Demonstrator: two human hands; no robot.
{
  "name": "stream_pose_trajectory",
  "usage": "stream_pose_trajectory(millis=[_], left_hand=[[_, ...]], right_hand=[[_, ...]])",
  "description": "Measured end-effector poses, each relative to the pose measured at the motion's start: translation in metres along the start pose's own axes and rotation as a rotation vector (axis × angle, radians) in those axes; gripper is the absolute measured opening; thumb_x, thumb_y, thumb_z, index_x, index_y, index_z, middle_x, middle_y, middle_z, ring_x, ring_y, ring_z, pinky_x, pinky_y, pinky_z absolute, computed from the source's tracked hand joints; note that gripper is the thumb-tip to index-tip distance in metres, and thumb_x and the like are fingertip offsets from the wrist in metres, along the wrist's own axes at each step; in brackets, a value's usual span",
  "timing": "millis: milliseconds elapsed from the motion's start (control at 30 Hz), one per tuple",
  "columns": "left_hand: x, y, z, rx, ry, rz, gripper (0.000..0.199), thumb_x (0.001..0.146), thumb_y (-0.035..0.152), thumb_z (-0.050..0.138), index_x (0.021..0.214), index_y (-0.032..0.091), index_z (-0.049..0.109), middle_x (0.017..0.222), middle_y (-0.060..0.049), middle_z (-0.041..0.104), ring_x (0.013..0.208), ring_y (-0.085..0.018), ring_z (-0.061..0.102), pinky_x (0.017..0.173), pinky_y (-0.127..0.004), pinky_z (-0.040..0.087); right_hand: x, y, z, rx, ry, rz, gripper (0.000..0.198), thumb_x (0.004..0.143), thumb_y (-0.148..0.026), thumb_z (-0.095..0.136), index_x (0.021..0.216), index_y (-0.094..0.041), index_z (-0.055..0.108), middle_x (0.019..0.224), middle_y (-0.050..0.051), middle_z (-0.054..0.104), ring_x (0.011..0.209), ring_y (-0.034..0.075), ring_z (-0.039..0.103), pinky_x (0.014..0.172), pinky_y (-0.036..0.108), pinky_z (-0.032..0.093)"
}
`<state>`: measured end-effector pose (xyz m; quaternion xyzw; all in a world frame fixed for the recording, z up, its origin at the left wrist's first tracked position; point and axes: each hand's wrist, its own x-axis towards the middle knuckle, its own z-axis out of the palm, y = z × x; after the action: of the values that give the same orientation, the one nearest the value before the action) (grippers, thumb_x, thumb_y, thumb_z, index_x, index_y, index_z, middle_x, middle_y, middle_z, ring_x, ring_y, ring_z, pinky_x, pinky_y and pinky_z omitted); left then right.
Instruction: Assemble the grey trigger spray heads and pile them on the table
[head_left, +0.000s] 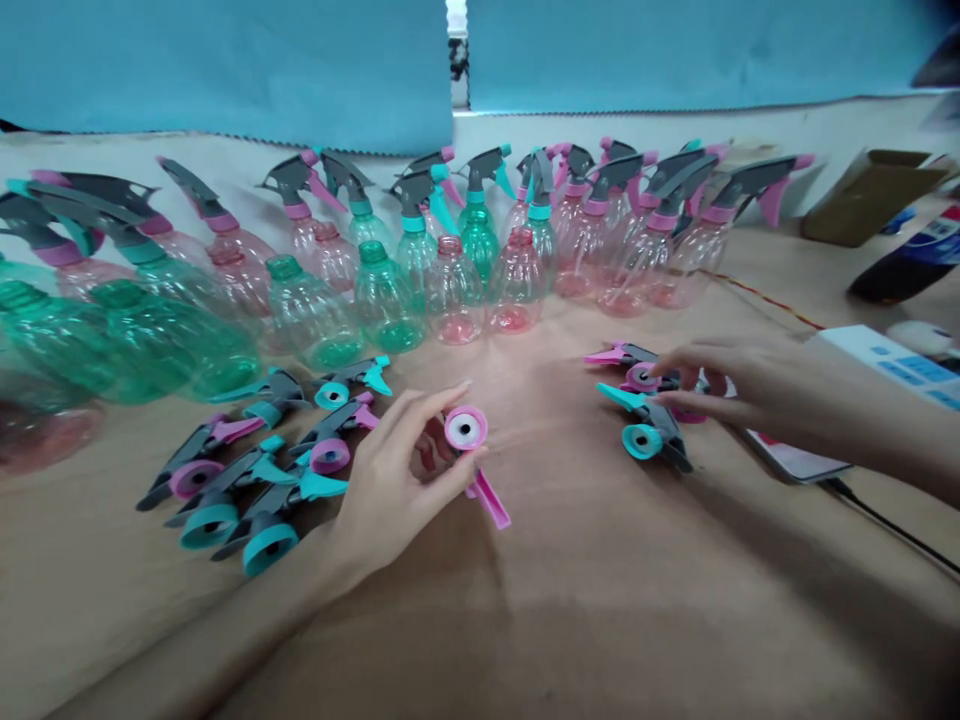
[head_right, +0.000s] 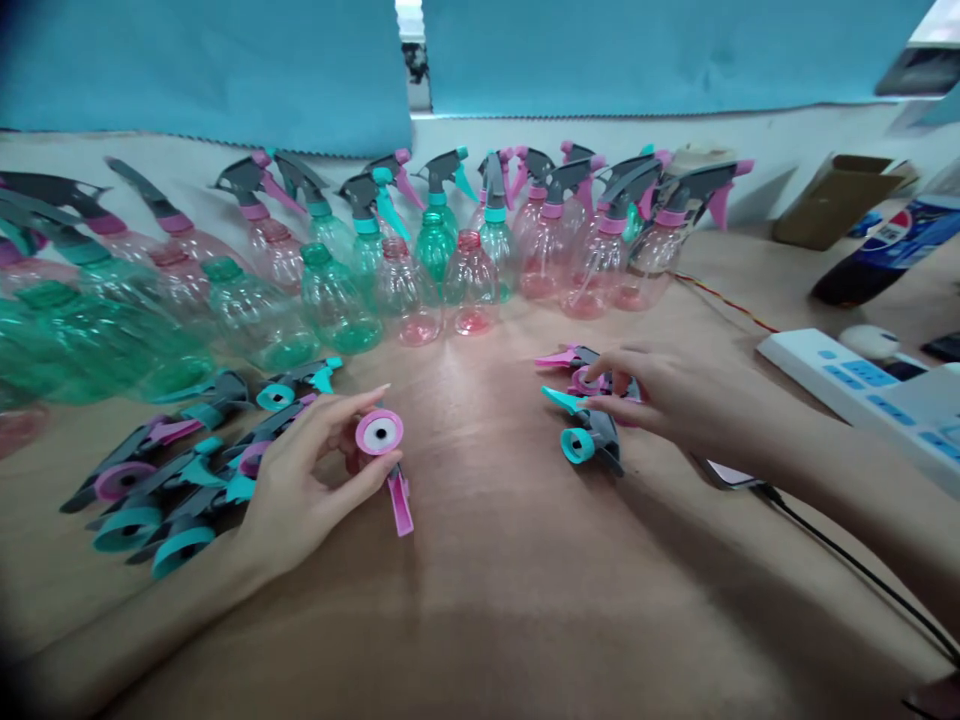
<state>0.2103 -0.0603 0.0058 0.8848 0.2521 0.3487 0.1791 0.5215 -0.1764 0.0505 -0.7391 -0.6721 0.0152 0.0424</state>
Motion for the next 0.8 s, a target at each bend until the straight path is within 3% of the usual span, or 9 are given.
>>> stream_pose_trajectory(millis=[267, 433, 633, 733, 800], left_hand=[[0.004, 0.010, -0.023, 0.104, -0.015, -0.091, 0.027, 0.086, 0.028, 0.061, 0.113, 0.026, 0.059, 0.101, -0.002, 0.055, 0.075, -0.012, 0.056, 0.058, -0.023, 0.048], [-0.001, -0.004, -0.050, 0.092, -0.030, -0.235, 0.025, 0.083, 0.037, 0.063, 0.105, 0.028, 0.060, 0.103, -0.003, 0.059, 0.087, -0.019, 0.061, 0.062, -0.029, 0.052], [-0.016, -0.020, -0.085, -0.214, 0.149, -0.496, 0.035, 0.070, 0.036, 0.073, 0.095, 0.024, 0.053, 0.091, -0.001, 0.063, 0.083, -0.021, 0.065, 0.065, -0.034, 0.056], [-0.029, -0.028, -0.101, -0.201, 0.220, -0.561, 0.035, 0.065, 0.036, 0.073, 0.090, 0.024, 0.051, 0.086, -0.001, 0.062, 0.084, -0.023, 0.065, 0.064, -0.035, 0.056], [-0.038, -0.035, -0.111, -0.093, 0.185, -0.555, 0.036, 0.065, 0.040, 0.071, 0.092, 0.026, 0.052, 0.087, -0.002, 0.062, 0.083, -0.025, 0.065, 0.065, -0.038, 0.056]], right_hand=[[-0.008, -0.004, 0.015, 0.121, -0.199, -0.122, 0.056, 0.077, -0.064, 0.057, 0.122, -0.030, 0.057, 0.085, 0.005, 0.064, 0.072, 0.023, 0.058, 0.059, 0.031, 0.039], [-0.007, -0.004, 0.026, 0.103, -0.250, -0.145, 0.037, 0.084, -0.052, 0.055, 0.114, -0.032, 0.063, 0.072, 0.002, 0.063, 0.058, 0.019, 0.054, 0.052, 0.030, 0.034], [-0.002, -0.009, 0.029, 0.103, -0.321, -0.143, 0.037, 0.086, -0.046, 0.054, 0.118, -0.029, 0.062, 0.071, 0.002, 0.063, 0.059, 0.018, 0.054, 0.053, 0.029, 0.033], [0.002, -0.015, 0.030, 0.093, -0.322, -0.170, 0.033, 0.086, -0.044, 0.054, 0.113, -0.028, 0.065, 0.064, 0.001, 0.059, 0.054, 0.017, 0.051, 0.051, 0.029, 0.031], [0.005, -0.023, 0.029, 0.096, -0.304, -0.190, 0.030, 0.086, -0.044, 0.053, 0.108, -0.027, 0.066, 0.061, 0.000, 0.057, 0.052, 0.016, 0.050, 0.051, 0.028, 0.031]])
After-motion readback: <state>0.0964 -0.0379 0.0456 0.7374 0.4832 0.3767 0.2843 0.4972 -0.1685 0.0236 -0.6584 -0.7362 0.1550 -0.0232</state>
